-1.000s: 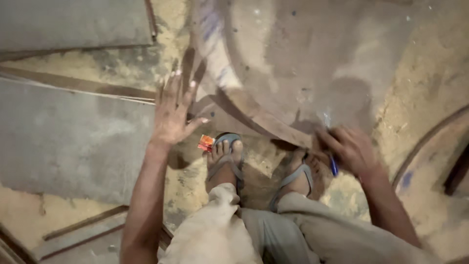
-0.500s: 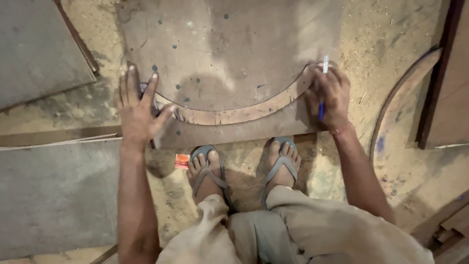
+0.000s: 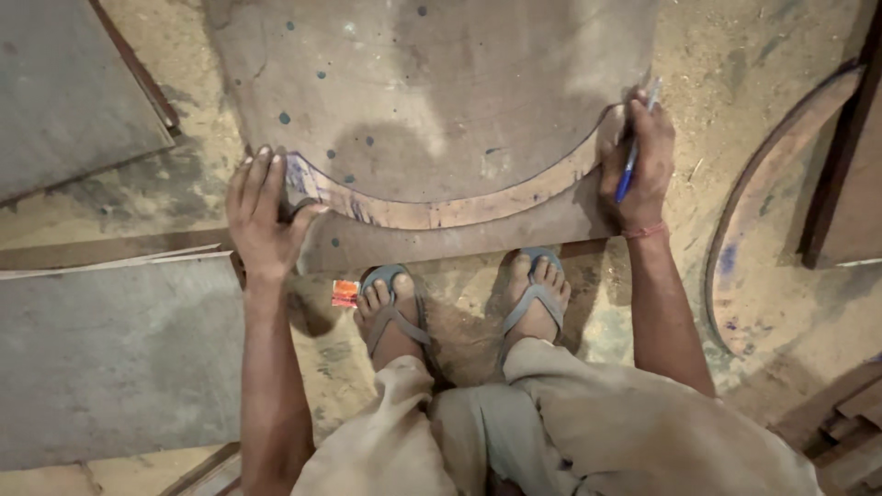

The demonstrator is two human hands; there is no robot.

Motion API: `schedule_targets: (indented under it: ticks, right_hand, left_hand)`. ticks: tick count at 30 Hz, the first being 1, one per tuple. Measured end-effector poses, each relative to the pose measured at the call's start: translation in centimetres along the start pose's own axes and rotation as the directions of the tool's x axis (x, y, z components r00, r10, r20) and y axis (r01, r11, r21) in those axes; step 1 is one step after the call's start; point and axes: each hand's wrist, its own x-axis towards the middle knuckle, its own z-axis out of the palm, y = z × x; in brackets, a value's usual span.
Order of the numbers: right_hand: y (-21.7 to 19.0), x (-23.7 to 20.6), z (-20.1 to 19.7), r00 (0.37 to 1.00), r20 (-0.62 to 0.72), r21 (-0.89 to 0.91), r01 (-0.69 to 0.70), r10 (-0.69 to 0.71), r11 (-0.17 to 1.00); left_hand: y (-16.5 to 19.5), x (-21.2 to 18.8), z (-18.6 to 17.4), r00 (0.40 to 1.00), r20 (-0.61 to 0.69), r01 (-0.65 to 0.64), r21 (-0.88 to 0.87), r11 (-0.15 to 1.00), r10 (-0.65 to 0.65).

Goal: The person places a curved wooden template on a board on the floor and traces around its edge with a marker, repositioning the template to trace a second curve. They then move boards aside, pick up a pneumatic nail gun, and nail pieces of wood together on the floor.

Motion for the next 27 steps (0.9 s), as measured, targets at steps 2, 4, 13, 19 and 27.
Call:
schedule_targets:
  ticks: [2,4,13,19,27]
  right_hand:
    - [0.0,-0.3,0.0,0.998,-0.002,0.055,-0.059,0.059,0.997]
    - [0.1,-0.4,0.0,0.995,-0.009,0.081,-0.095,0.096,0.992]
    - [0.3,0.3,0.2,0.985,-0.004,0.161,-0.167,0.170,0.973]
    - [0.0,1.0,0.6,0.981,-0.023,0.164,-0.188,0.195,0.968]
    - [0.9,0.1,1.2,0.991,-0.039,0.103,-0.126,0.131,0.987]
  left_hand:
    - [0.1,-0.1,0.2,0.999,-0.003,0.054,-0.018,0.998,-0.054]
    - [0.1,-0.1,0.6,0.997,-0.019,0.079,-0.049,0.996,-0.080]
    - [-0.1,-0.5,1.5,0.992,-0.050,0.108,-0.117,0.987,-0.114]
    - [0.2,-0.6,1.2,0.983,-0.003,0.181,-0.137,0.974,-0.183]
    - [-0.1,-0.1,1.4,0.993,-0.024,0.114,-0.100,0.988,-0.117]
